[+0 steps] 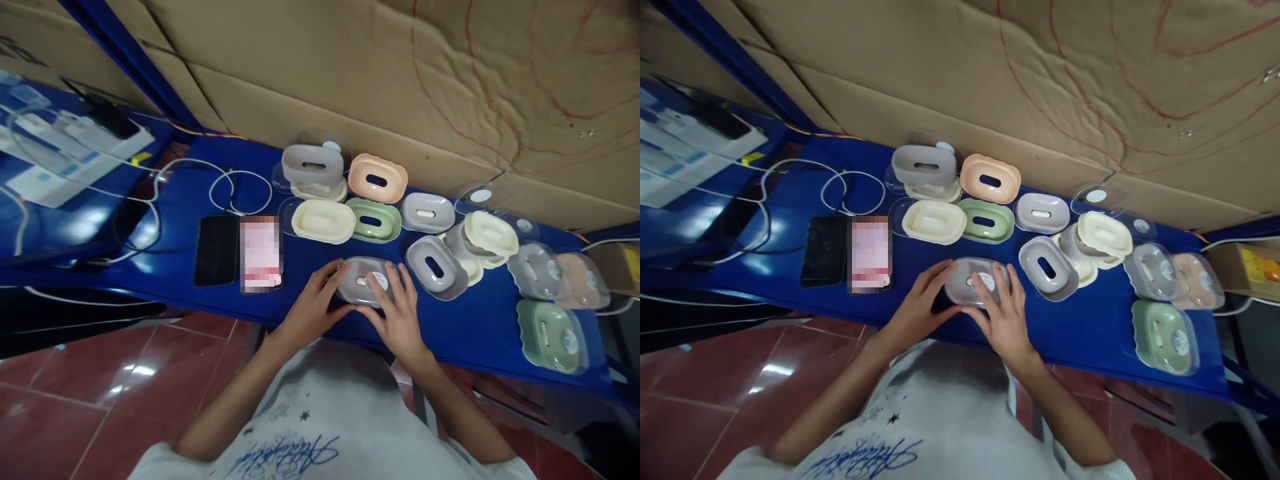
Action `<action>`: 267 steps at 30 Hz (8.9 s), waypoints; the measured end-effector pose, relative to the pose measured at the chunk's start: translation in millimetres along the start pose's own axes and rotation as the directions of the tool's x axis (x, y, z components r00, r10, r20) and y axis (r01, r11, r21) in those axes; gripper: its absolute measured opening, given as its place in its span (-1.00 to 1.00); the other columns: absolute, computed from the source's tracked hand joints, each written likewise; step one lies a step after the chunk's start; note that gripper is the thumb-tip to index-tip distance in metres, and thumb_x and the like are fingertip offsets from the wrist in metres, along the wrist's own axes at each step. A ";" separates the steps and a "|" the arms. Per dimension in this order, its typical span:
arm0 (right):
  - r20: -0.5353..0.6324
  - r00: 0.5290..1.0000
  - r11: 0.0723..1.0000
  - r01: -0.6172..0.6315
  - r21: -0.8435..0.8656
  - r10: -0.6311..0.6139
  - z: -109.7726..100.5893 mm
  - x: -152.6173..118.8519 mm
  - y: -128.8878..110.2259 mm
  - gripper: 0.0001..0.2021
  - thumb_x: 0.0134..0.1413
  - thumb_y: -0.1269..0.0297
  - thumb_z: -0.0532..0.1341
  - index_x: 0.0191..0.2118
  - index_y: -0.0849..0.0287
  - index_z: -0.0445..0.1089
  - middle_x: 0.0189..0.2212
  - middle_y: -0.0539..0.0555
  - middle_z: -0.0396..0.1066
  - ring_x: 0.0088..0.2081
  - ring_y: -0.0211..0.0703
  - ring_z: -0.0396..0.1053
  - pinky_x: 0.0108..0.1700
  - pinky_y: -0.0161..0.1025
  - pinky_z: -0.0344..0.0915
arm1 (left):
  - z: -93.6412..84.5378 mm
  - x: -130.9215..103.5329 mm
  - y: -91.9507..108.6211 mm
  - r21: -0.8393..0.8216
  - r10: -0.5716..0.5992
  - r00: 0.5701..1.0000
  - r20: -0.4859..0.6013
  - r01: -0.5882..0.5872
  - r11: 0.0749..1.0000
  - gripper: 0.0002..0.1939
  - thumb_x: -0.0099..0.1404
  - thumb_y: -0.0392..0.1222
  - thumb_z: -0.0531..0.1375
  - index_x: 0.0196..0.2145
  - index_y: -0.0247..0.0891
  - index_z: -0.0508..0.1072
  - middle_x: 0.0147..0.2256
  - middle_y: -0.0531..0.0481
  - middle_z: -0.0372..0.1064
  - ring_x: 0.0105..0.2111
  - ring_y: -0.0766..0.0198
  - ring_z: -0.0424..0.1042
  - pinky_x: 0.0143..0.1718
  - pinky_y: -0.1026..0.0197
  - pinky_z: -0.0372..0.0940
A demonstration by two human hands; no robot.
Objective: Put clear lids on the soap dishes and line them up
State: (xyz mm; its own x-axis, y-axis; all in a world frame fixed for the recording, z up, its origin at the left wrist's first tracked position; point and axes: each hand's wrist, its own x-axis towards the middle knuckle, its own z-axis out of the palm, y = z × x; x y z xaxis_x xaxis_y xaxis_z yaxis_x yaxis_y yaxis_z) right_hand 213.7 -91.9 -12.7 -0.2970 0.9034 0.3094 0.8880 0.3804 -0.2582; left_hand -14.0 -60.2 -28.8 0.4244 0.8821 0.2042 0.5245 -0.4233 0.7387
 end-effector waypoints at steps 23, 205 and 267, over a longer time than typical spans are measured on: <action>-0.326 0.919 0.969 -0.246 -0.030 0.223 -71.3 -114.3 69.5 -0.20 0.25 0.15 0.43 0.51 -0.22 0.14 0.48 0.15 0.18 0.42 0.38 0.23 0.35 0.45 0.27 | -11.9 5.2 18.0 0.094 0.075 0.988 0.136 -0.089 0.992 -0.30 0.59 -0.05 0.16 0.53 0.04 -0.04 0.40 -0.21 0.22 0.36 -0.06 0.30 0.34 -0.24 0.33; 0.139 0.916 0.926 0.372 0.063 -0.378 -41.1 -24.0 -6.9 -0.70 0.47 0.37 0.19 0.21 0.12 0.47 -0.01 0.06 0.62 -0.01 -0.08 0.50 0.25 0.04 0.36 | -29.5 16.1 14.3 0.425 -0.036 0.978 -0.207 0.123 0.897 -0.79 0.55 -0.25 0.15 0.07 -0.17 0.49 0.03 -0.20 0.55 0.02 -0.09 0.55 0.03 -0.11 0.41; -0.142 0.982 0.893 -0.175 -0.415 0.127 -95.0 111.8 201.8 -0.63 0.50 0.29 -0.06 0.08 0.21 0.47 0.08 0.33 0.48 0.06 0.12 0.44 0.08 0.04 0.38 | -2.8 2.2 2.6 0.211 0.260 0.965 0.044 -0.263 0.941 -0.54 0.51 -0.28 0.23 0.31 -0.10 0.36 0.42 -0.23 0.18 0.43 -0.13 0.23 0.35 -0.26 0.35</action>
State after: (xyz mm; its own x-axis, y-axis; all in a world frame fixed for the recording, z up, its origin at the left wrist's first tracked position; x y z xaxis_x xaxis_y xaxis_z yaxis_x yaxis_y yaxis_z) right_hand 393.1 67.0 56.7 -0.1293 0.9071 0.4005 0.9905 0.0993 0.0947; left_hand -13.8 -58.8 -24.6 0.5778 0.7322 0.3607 0.5383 -0.6740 0.5059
